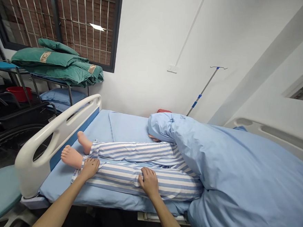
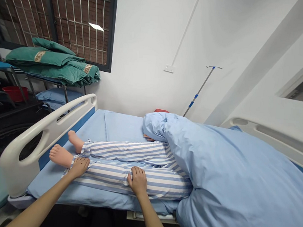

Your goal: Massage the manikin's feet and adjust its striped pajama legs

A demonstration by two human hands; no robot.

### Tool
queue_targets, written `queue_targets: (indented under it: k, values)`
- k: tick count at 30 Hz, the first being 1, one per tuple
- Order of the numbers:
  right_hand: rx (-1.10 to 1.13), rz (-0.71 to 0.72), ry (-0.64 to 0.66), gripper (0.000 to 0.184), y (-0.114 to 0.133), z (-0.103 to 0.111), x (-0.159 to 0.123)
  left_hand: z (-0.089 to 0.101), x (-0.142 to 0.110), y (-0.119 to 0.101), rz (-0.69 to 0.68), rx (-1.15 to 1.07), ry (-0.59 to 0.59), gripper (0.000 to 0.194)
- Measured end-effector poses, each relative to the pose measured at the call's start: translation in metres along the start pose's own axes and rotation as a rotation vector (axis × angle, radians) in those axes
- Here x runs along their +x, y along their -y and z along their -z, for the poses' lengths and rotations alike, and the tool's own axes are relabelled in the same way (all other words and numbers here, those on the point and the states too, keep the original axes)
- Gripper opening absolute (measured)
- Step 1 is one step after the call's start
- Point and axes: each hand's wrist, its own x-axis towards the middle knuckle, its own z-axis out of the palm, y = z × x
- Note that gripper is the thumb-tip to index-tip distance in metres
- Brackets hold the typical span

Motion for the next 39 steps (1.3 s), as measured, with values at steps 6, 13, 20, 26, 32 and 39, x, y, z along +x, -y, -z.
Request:
queue_targets:
  k: [6, 13, 20, 26, 32, 39]
  values:
    - [0.010, -0.005, -0.005, 0.021, 0.001, 0.001, 0.001, -0.009, 0.008, 0.002, 0.053, -0.071, -0.053, 0.036]
    - [0.018, -0.018, -0.004, 0.021, 0.000, 0.001, 0.001, -0.002, 0.010, 0.013, 0.030, -0.061, -0.159, 0.029]
    - [-0.009, -0.023, 0.004, 0.022, 0.000, 0.001, 0.001, -0.007, 0.018, 0.029, 0.019, -0.098, -0.106, 0.032]
    - [-0.043, -0.013, 0.003, 0.023, 0.000, 0.002, 0.002, -0.017, 0.021, 0.025, 0.014, -0.169, -0.086, 0.032]
    - [-0.030, 0.001, -0.022, 0.023, 0.000, 0.003, 0.001, 0.002, 0.017, 0.013, 0.085, -0.267, -0.092, 0.040]
    - [-0.004, 0.000, -0.032, 0.023, -0.001, -0.001, 0.000, 0.005, 0.030, 0.002, 0.052, -0.298, -0.173, 0.041]
